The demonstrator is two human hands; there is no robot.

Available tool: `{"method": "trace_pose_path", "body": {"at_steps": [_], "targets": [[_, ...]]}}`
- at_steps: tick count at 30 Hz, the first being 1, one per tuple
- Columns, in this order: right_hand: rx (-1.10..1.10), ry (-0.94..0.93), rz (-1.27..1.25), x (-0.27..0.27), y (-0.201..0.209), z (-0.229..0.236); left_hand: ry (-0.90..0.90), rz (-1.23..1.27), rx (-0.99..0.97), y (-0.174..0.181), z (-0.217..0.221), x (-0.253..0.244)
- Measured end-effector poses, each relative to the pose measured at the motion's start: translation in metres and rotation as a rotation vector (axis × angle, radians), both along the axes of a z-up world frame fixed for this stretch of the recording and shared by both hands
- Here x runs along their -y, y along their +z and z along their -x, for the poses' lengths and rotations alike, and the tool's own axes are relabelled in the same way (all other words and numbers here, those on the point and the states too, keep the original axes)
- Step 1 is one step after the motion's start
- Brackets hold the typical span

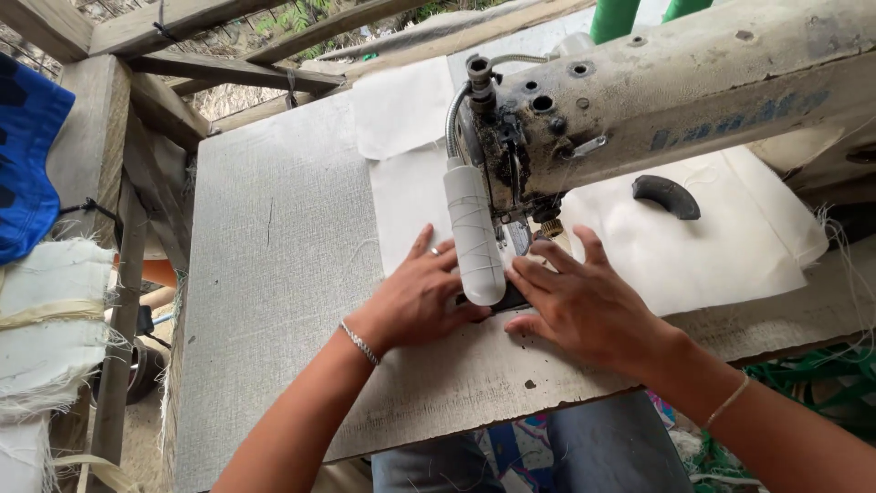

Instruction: Folding small pieces of white fabric and stacking them on a sewing machine table

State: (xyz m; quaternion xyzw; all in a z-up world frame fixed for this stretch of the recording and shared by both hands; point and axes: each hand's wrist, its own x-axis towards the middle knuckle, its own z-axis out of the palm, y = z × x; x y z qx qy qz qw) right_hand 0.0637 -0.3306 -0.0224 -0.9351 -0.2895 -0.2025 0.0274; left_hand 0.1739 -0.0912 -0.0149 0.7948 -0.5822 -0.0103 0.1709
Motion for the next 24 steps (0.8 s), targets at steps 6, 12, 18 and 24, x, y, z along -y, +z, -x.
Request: {"method": "trace_pose_path", "body": {"at_steps": [6,12,18,24], "targets": [[0.036,-0.169,0.038,-0.004,0.027,0.026,0.061,0.017,-0.117,0.010,-0.026,0.004],[0.067,-0.349,-0.222,0.045,0.029,0.082,0.124,-0.005,0.017,0.006,-0.008,0.006],[0.253,-0.471,-0.221,0.114,0.012,0.067,0.123,0.134,-0.166,0.032,0.066,0.056],[0.199,-0.594,-0.117,0.131,0.006,0.008,0.073,0.306,0.240,0.012,0.070,0.124]]}}
